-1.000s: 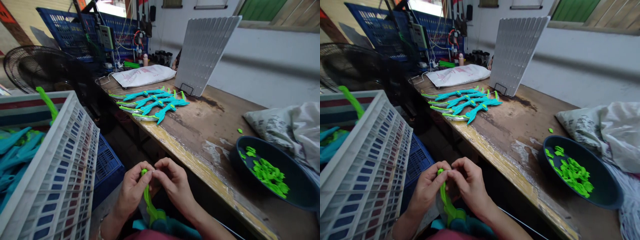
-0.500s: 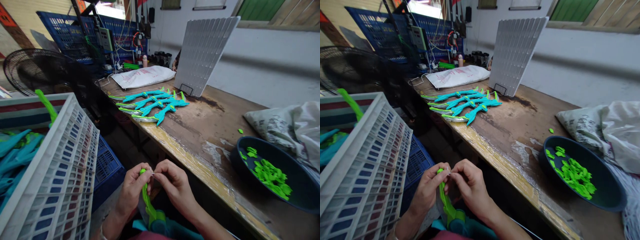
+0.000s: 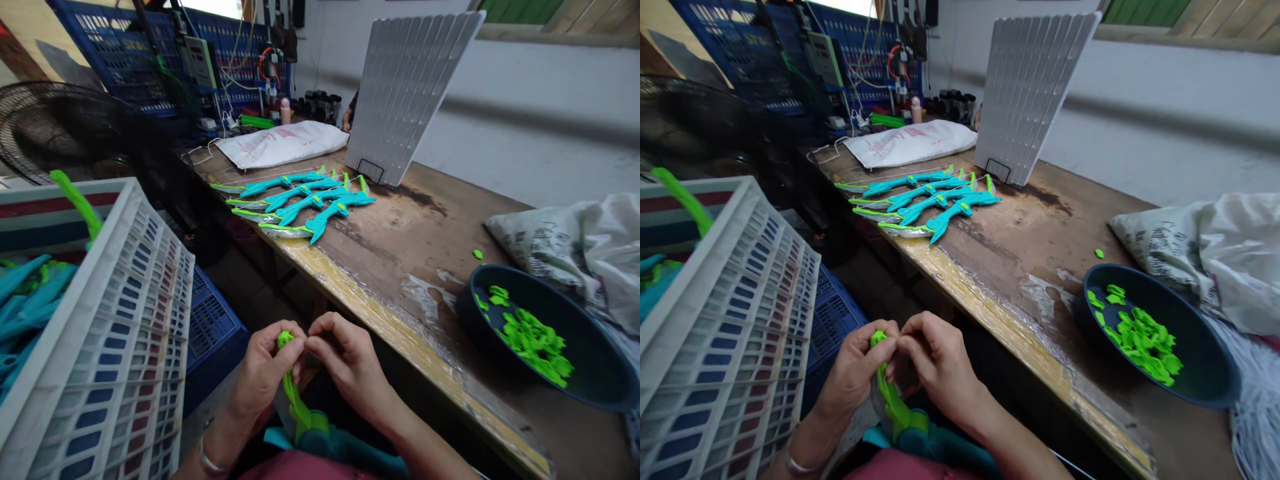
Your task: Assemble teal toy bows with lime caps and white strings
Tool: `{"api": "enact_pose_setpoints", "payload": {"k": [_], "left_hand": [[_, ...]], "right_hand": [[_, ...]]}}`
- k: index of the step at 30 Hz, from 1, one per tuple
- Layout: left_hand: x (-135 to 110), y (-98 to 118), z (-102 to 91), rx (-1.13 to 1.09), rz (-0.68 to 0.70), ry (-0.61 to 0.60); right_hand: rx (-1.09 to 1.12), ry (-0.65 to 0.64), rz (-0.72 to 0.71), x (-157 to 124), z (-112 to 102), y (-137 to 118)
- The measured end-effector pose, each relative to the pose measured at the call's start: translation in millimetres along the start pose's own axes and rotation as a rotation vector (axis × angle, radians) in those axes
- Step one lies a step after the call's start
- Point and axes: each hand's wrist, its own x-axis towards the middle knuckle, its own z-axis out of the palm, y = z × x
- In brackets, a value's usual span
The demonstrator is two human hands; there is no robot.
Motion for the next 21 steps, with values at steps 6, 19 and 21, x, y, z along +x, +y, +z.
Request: {"api": "enact_pose_setpoints", "payload": {"k": [6,19,21], "left_hand": [[1,-5,-6.8,-0.095,-0.023,-0.120],[-5,-2,0.7,-0.151,-0.017,-0.103],[-4,-2,0.1,-0.146,-0.021,-0.094]], "right_hand": [[-0.233,0.132,-0.364,-6,8,7],[-0.569,0.185,-0.560,-8,10,7],[-0.540,0.188,-0.524,-10,9,6]]}}
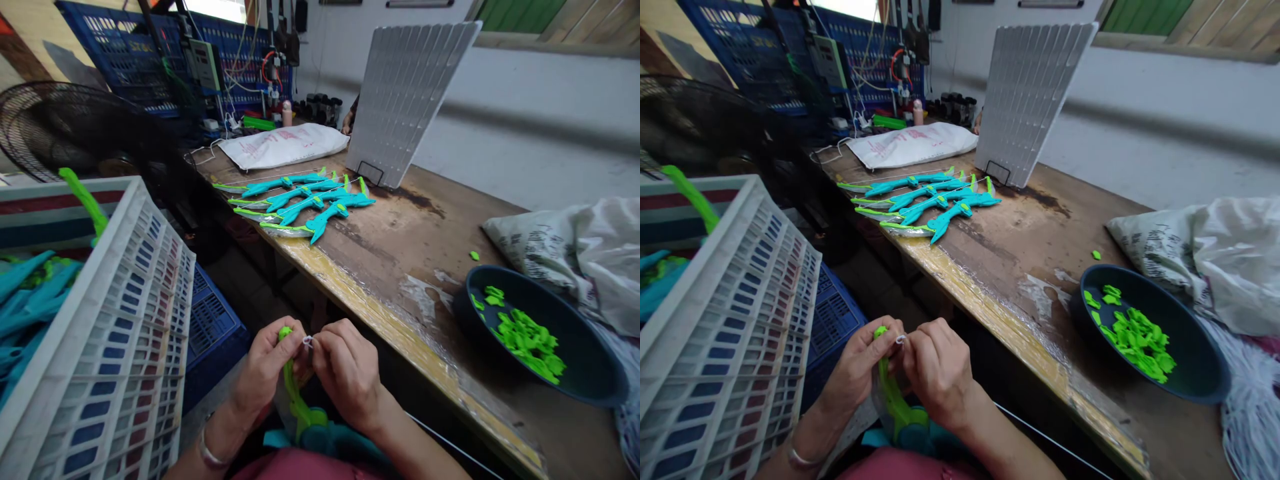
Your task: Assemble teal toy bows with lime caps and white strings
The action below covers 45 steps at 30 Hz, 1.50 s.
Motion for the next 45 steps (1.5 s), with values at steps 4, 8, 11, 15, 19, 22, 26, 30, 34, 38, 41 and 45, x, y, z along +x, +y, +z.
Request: {"api": "enact_pose_setpoints", "payload": {"k": [4,8,11,15,19,22,26,30,34,38,41,45], "left_hand": [[0,-3,-3.2,0.029,-0.006,0.013],[0,-6,-5.3,0.025,-0.016,0.050],[-1,-9,-5.9,0.015,-0.005,0.028],[0,-11,-7.4,0.050,0.011,0.014],[8,-11,-8.4,0.006,0.044,-0.059],[15,-13,-5.0,-0.090,0.042,-0.168],[22,-10,-1.4,-0.197,0.079,-0.296],[38,27,-29.9,-0.245,0.259,-0.199],[68,76,-88.7,-0.416,0.396,0.227],[108,89,-124.8,-0.593,0.430,0.547],[142,74,-124.1,-0.615,0.417,0.625],[191,40,-104.1,-0.627,0.372,0.668]], "right_hand": [[0.086,-0.008,0.075,-2,-5,-3],[0.120,-0.067,0.118,-2,-2,-6],[0.140,-0.057,0.131,-2,2,-6],[0.154,-0.088,0.154,-2,-8,-7],[0.074,-0.237,0.216,-5,-29,-14],[-0.059,-0.318,0.201,-8,-36,-21],[-0.194,-0.373,0.081,-5,-35,-29],[-0.289,-0.175,-0.055,1,-37,-33],[-0.250,-0.046,-0.085,-4,-37,-28],[-0.171,-0.085,-0.033,-16,-28,-17],[-0.130,-0.112,0.020,-23,-19,-9],[-0.163,-0.113,0.036,-29,-8,0]]}}
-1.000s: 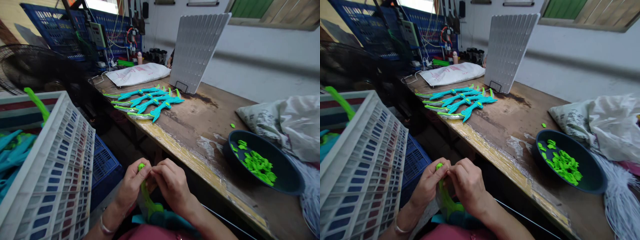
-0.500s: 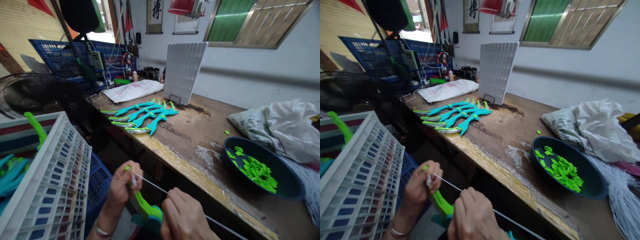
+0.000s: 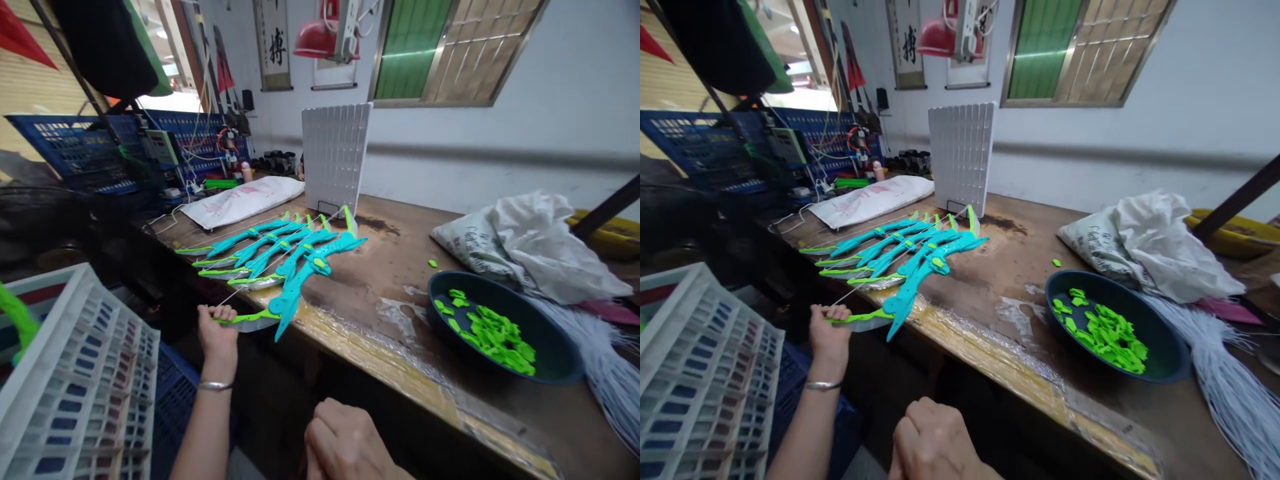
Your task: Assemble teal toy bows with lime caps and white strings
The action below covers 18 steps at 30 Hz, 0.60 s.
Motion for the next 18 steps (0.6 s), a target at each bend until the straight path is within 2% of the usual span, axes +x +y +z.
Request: {"api": "enact_pose_setpoints", "payload": {"k": [5,9,14,16,18], "left_hand": [[21,-70,17.8,0.031,-0.039,0.071],[42,-107,37.2,0.029,0.043,0.166],[61,-120,53.5,0.025,0.136,0.255],[61,-116,53.6,0.044,0.129,0.245],[56,-107,51.4,0.063,0.094,0.195]], "right_hand": [[-0.103,0.051,0.054,-9,3,14],[-0.145,0.050,0.097,-16,0,24],[-0.152,0.025,0.095,-25,4,32],[-0.135,0.040,0.083,-28,7,32],[-0.100,0.003,0.101,-30,5,32]]}}
